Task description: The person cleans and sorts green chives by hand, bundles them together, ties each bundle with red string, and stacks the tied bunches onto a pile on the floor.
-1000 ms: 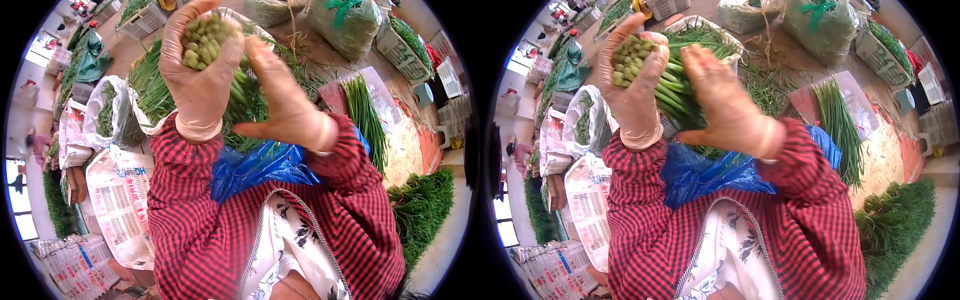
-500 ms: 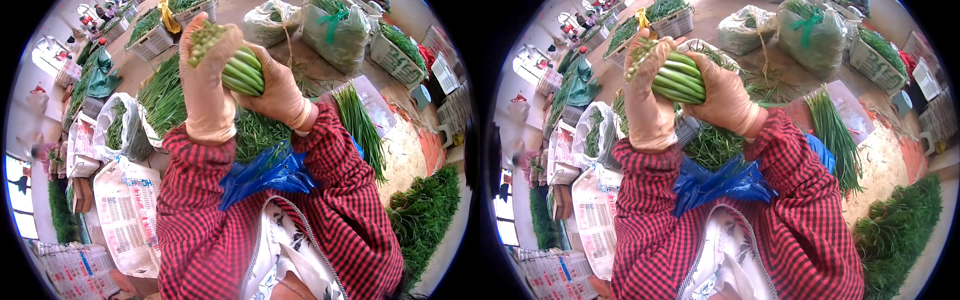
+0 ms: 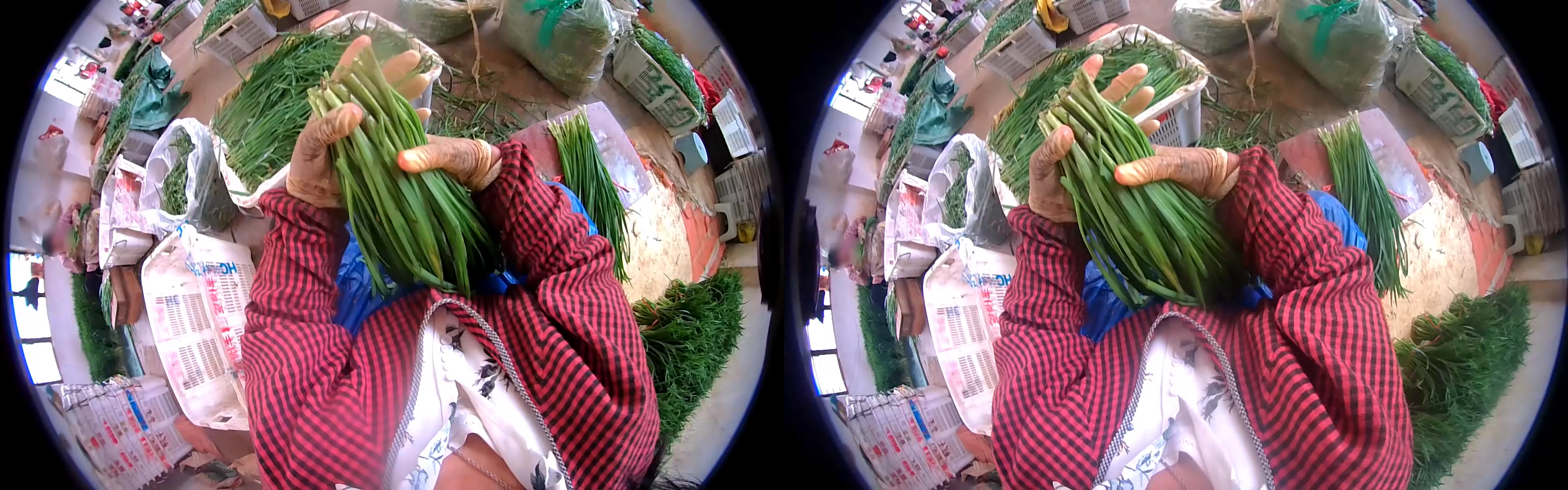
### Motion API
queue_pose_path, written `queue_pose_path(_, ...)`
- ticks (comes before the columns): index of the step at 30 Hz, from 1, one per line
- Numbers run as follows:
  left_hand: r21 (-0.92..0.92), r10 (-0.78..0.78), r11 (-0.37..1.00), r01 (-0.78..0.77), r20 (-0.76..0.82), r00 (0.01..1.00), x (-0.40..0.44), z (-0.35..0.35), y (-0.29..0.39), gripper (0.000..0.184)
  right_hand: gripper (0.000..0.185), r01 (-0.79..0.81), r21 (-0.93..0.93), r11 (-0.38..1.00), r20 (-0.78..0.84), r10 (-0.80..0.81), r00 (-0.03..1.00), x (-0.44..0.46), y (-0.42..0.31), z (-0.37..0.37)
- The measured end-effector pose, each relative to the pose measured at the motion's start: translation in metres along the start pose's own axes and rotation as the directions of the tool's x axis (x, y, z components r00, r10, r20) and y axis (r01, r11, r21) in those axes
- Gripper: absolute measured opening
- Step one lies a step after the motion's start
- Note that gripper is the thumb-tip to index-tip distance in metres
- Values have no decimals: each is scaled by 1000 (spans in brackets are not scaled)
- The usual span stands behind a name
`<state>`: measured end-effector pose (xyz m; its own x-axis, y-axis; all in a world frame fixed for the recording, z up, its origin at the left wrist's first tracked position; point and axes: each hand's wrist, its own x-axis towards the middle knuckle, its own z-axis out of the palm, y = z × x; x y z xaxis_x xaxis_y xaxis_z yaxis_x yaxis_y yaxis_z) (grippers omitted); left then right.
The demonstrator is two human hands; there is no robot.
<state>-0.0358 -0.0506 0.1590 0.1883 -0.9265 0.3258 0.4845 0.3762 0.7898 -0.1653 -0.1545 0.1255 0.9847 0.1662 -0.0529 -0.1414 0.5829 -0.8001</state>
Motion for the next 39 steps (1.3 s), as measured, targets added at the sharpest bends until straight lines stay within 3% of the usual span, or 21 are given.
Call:
queue_pose_path(4,-77,-5,997,9,54,999,-1,-22,2,89,69,-94,57,994,48,91,995,16,9,-10)
queue_pose_path(6,2,-60,998,61,146,987,-4,-38,8,81,68,4,-102,995,68,3,998,23,11,-8)
queue_pose_path(8,75,-1,997,3,-34,999,-10,-41,10,56,69,-172,-14,985,19,172,985,32,17,-25)
queue_pose_path(10,128,35,992,-1,-263,964,-19,-46,26,38,78,-62,-158,986,-7,61,998,22,11,-7)
queue_pose_path(12,-18,127,988,-150,-445,887,-30,-82,41,25,83,89,-577,812,22,-93,995,25,45,-58)
queue_pose_path(13,-34,187,974,-225,-445,876,-42,-107,50,22,82,76,-596,800,32,-71,997,13,48,-65)
queue_pose_path(14,-49,250,952,-302,-446,859,-53,-128,57,20,74,-52,-662,748,-88,-8,996,7,54,-83)
queue_pose_path(16,-23,199,967,-254,-554,808,-82,-133,62,18,55,-224,-679,699,-354,-45,934,-5,42,-97)
queue_pose_path(18,24,134,986,-163,-693,708,-101,-137,50,21,40,-83,-637,767,-319,-164,933,-8,23,-105)
queue_pose_path(21,-115,67,977,-180,-635,769,-118,-138,29,20,36,-199,-758,621,-394,-193,898,-6,3,-102)
queue_pose_path(22,-26,133,977,-212,-703,698,-122,-135,22,19,36,-221,-769,600,-404,-188,895,-5,0,-100)
queue_pose_path(24,-51,99,980,-194,-720,687,-128,-131,21,19,48,-155,-890,428,-250,-176,952,-1,15,-123)
queue_pose_path(25,-31,121,977,-209,-729,674,-129,-131,19,19,63,-204,-949,240,-258,-222,940,-3,23,-123)
queue_pose_path(26,-23,113,976,-215,-792,600,-131,-142,18,19,71,-125,-962,241,-198,-305,932,-10,32,-121)
queue_pose_path(28,-67,87,971,-231,-796,599,-135,-147,18,18,63,37,-999,-28,46,-458,888,-11,28,-101)
queue_pose_path(29,-61,92,971,-230,-796,598,-136,-148,19,18,63,42,-999,-27,50,-461,886,-14,23,-84)
queue_pose_path(31,-40,112,964,-263,-835,539,-133,-143,17,17,48,156,-715,682,-146,-363,920,-9,9,-34)
queue_pose_path(32,-41,112,964,-261,-833,542,-130,-138,16,17,33,309,-631,712,-115,-479,870,3,22,-28)
queue_pose_path(35,-91,103,944,-317,-832,546,-120,-119,17,18,23,98,-778,621,-153,-338,929,20,38,-14)
queue_pose_path(36,-62,152,942,-330,-798,584,-119,-115,16,19,23,-5,-697,717,-260,-246,934,26,44,-10)
queue_pose_path(39,1,233,941,-339,-729,644,-112,-101,17,18,27,67,-792,606,-181,-338,923,38,57,-10)
